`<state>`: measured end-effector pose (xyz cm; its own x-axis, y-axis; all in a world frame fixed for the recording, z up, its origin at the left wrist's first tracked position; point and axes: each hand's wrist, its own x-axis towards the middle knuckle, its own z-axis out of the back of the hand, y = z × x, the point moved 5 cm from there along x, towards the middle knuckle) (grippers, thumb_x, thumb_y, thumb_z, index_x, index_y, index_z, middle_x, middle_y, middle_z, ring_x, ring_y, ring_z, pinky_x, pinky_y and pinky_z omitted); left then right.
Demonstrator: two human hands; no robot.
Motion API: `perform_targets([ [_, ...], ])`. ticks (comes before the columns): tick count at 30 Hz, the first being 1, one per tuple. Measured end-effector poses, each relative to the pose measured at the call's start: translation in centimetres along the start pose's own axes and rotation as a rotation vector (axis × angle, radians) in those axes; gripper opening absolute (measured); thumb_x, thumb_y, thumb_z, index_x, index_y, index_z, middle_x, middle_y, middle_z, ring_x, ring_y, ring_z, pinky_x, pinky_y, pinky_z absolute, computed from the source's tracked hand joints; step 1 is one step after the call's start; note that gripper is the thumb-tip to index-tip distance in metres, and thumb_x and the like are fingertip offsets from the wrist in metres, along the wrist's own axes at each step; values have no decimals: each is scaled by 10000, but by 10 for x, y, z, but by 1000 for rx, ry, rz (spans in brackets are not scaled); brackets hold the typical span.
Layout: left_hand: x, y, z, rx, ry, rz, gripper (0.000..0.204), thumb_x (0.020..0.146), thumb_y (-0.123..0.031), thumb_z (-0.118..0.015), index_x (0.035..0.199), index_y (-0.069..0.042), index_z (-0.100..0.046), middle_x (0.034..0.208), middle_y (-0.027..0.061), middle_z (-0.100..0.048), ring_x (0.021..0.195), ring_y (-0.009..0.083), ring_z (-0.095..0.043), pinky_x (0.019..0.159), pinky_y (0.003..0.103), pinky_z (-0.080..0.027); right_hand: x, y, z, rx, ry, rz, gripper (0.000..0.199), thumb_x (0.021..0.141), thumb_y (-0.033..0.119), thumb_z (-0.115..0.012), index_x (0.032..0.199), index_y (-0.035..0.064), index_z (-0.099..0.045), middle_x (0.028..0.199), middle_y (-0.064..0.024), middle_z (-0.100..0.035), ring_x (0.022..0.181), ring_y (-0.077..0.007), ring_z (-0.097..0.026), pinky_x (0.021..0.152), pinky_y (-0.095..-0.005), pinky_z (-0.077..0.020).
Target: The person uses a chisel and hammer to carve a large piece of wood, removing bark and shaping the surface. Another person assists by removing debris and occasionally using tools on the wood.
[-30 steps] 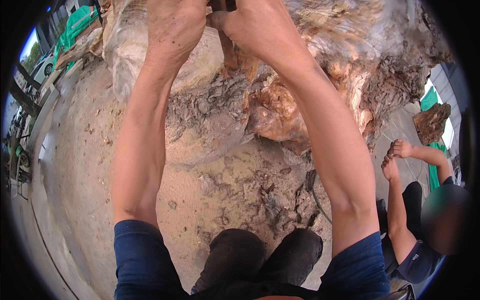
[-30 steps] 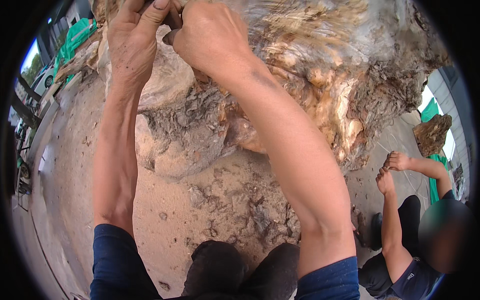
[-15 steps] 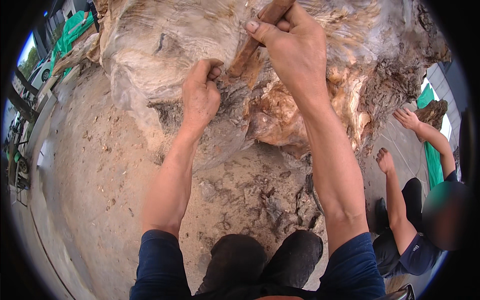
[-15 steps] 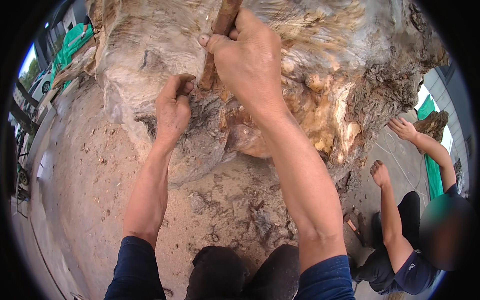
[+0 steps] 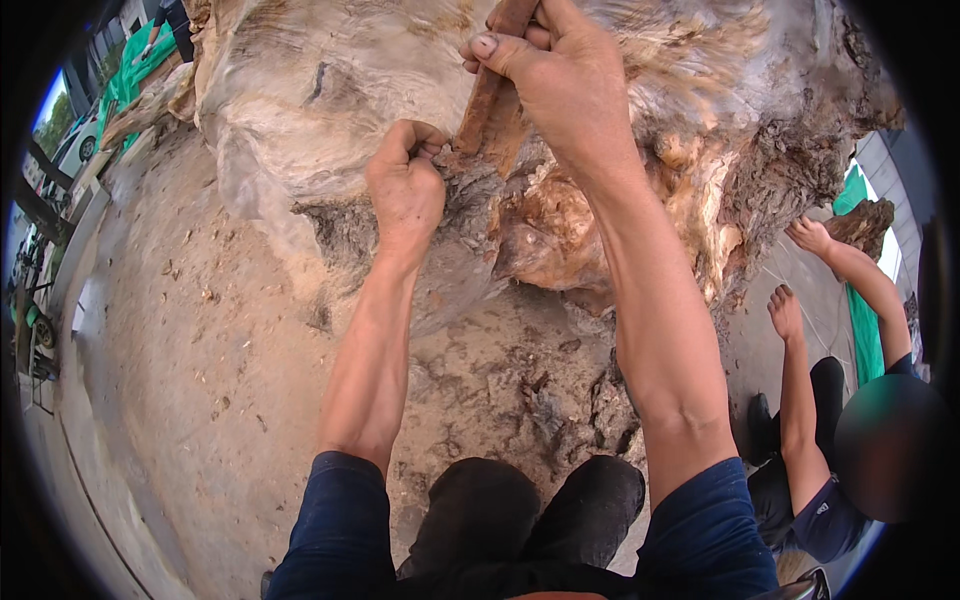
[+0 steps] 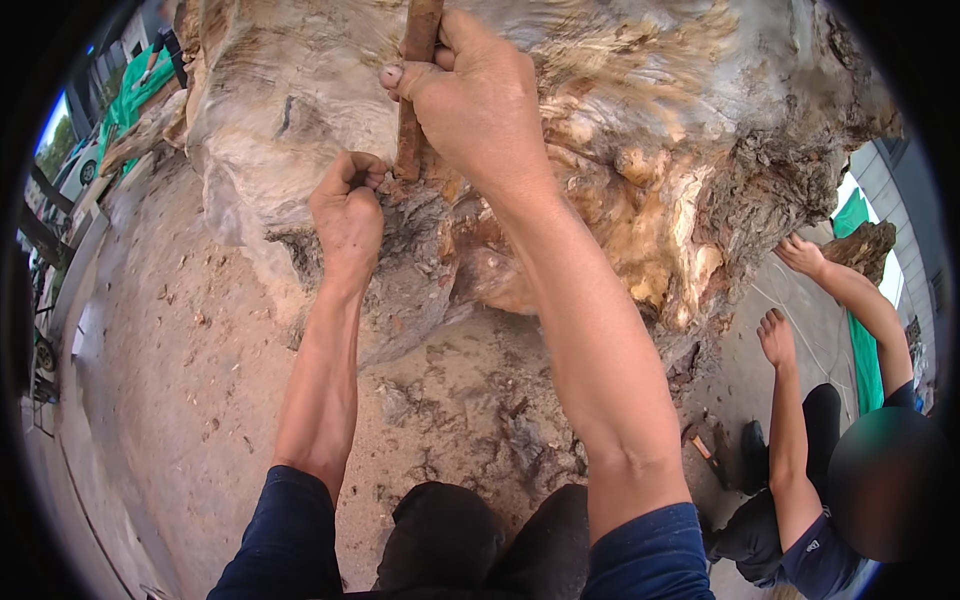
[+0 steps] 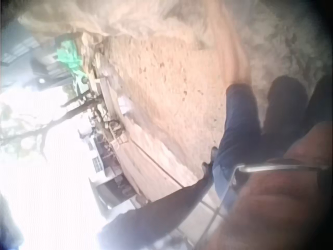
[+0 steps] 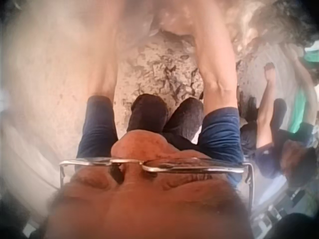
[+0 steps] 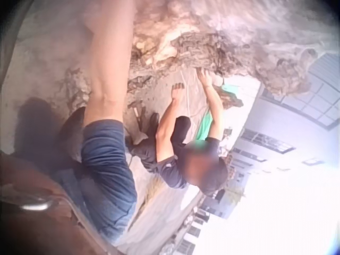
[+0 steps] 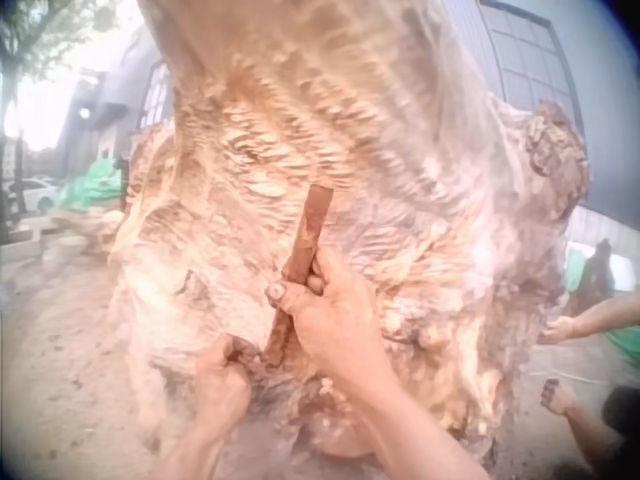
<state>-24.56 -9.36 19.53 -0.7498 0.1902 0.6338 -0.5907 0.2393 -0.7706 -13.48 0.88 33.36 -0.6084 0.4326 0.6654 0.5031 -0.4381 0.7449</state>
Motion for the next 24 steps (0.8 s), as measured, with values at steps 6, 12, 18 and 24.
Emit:
perform_targets([
  [6,2,0,7,11,18,15,347,791,167,-389,934,46,-681,864,76,-690,837,149,-614,814,283,-508,-41,3,-1,-268,-48,230,215,914,119,-781,1091,24,-703,863,-140,-765,758,-170,-735,634,-344,-562],
  [12,1,2,-1,10,31,-6,272,830,146,-454,918,21,-680,831,91,-704,805,172,-633,776,311,-521,-10,-4,1,-351,7,92,169,934,128,-755,1030,10,-680,844,-170,-752,754,-207,-739,635,-378,-558],
  [18,2,1,8,130,51,-222,327,781,170,-469,964,-13,-668,845,122,-658,813,256,-645,763,341,-520,-37,10,-3,-385,40,13,122,971,93,-728,1077,46,-689,940,-74,-766,945,-165,-731,863,-352,-577],
  [24,1,-16,-8,297,58,-269,295,748,179,-481,932,-9,-616,829,146,-637,818,301,-650,747,383,-516,2,1,9,-176,124,-123,140,974,-23,-642,1108,16,-627,881,-21,-667,810,-124,-632,756,-288,-530],
])
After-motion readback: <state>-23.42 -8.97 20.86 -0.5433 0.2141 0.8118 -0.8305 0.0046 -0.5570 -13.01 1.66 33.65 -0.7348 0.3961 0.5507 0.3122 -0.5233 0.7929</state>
